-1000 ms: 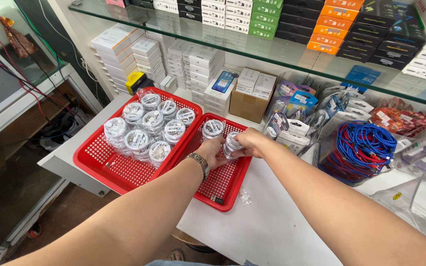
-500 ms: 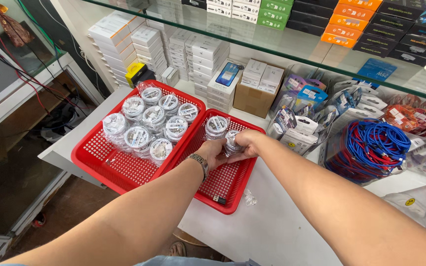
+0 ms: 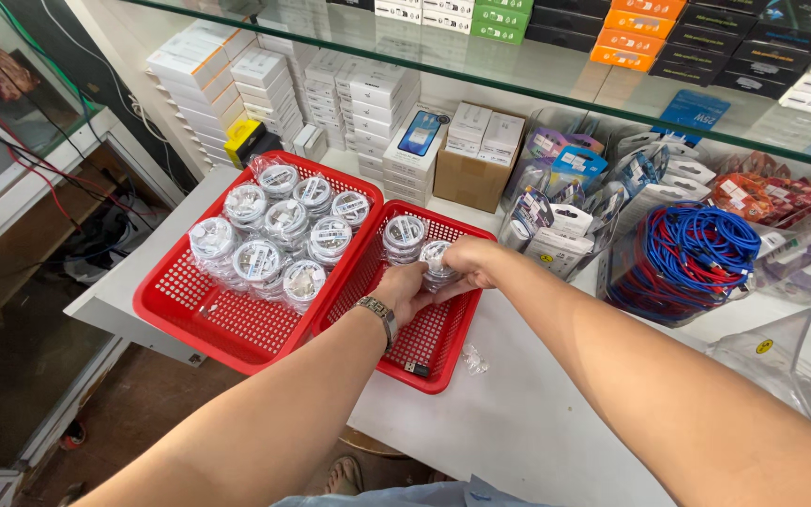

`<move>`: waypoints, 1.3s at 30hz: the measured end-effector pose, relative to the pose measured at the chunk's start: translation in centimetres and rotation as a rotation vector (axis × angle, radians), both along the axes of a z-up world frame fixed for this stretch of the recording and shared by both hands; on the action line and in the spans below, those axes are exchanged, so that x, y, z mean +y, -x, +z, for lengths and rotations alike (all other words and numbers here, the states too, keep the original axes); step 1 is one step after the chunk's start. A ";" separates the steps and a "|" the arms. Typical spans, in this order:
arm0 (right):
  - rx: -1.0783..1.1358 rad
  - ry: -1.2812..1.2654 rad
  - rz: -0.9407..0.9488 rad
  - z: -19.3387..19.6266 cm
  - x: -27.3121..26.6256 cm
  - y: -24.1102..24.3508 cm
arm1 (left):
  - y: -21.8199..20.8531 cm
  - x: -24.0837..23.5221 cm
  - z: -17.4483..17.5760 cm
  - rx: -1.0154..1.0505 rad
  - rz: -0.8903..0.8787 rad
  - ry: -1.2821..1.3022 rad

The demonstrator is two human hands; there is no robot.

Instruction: The person picks up individually wrapped white cable spools from a clear container and places them into red plastic baskets on the counter. The person continues to transfer the spools one by one until the baskets are filled.

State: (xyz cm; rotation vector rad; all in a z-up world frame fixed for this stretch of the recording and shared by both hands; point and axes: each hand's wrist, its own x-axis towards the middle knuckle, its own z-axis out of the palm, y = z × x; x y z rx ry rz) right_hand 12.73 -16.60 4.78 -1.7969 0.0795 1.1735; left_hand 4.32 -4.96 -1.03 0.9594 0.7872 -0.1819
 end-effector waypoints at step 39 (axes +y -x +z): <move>0.156 -0.402 -0.146 -4.7 26.9 17.6 | 17.8 29.9 4.3 0.084 -0.296 -0.910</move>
